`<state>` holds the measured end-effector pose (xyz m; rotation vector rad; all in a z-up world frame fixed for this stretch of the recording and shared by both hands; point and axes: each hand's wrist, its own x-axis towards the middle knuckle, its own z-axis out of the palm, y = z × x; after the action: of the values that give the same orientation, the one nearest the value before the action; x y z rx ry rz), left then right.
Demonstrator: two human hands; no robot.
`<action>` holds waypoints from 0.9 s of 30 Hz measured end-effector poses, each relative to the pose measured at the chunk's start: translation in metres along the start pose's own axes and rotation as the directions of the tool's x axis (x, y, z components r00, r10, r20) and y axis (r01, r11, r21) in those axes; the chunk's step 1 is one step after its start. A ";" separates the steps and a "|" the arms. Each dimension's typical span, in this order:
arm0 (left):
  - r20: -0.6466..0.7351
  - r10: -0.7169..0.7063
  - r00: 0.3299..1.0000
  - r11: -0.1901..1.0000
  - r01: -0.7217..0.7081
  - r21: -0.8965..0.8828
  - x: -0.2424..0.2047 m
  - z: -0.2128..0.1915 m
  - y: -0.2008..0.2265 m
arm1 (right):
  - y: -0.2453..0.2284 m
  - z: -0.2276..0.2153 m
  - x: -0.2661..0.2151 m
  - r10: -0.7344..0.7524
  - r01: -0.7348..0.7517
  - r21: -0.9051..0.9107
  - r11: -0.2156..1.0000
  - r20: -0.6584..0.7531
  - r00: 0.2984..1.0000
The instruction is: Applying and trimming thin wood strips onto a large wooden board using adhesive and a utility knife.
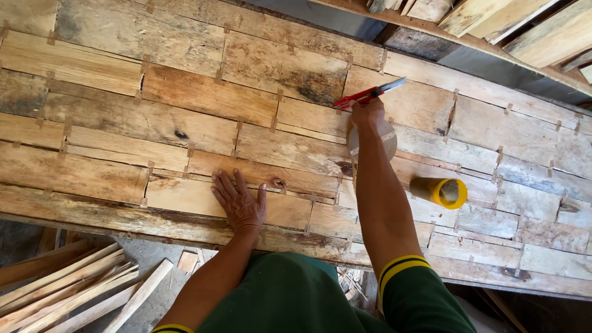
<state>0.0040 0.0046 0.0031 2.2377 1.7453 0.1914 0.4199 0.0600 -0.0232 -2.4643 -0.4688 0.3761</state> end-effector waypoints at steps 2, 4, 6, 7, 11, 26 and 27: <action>-0.001 -0.002 1.000 1.000 0.002 0.000 -0.001 0.001 -0.001 | 0.009 0.000 0.002 0.013 -0.012 -0.034 0.999 0.022 1.000; -0.005 -0.004 1.000 1.000 0.004 -0.001 0.000 0.002 -0.001 | 0.018 0.001 0.007 0.024 -0.021 -0.067 0.998 0.042 0.999; 0.020 -0.014 1.000 0.999 0.014 0.031 -0.002 0.003 -0.002 | 0.034 0.004 0.009 0.014 -0.014 0.028 1.000 -0.016 1.000; 0.025 -0.014 1.000 0.999 0.013 0.031 -0.003 0.002 -0.002 | 0.028 -0.003 0.001 0.018 -0.018 0.025 1.000 -0.015 1.000; -0.014 0.008 1.000 1.000 -0.008 -0.005 -0.001 0.001 -0.001 | 0.031 -0.004 0.000 0.007 -0.009 0.022 1.000 0.076 0.997; 0.008 -0.004 1.000 1.000 0.004 0.003 0.001 0.000 0.000 | 0.028 0.007 0.006 -0.125 0.131 0.072 0.989 -0.088 0.988; 0.009 -0.006 1.000 1.000 0.006 0.011 0.001 0.000 0.000 | 0.026 0.006 0.008 -0.166 0.170 0.052 0.984 -0.073 0.983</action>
<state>0.0046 0.0055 0.0029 2.2375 1.7521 0.1715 0.4313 0.0465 -0.0447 -2.3525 -0.6230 0.2315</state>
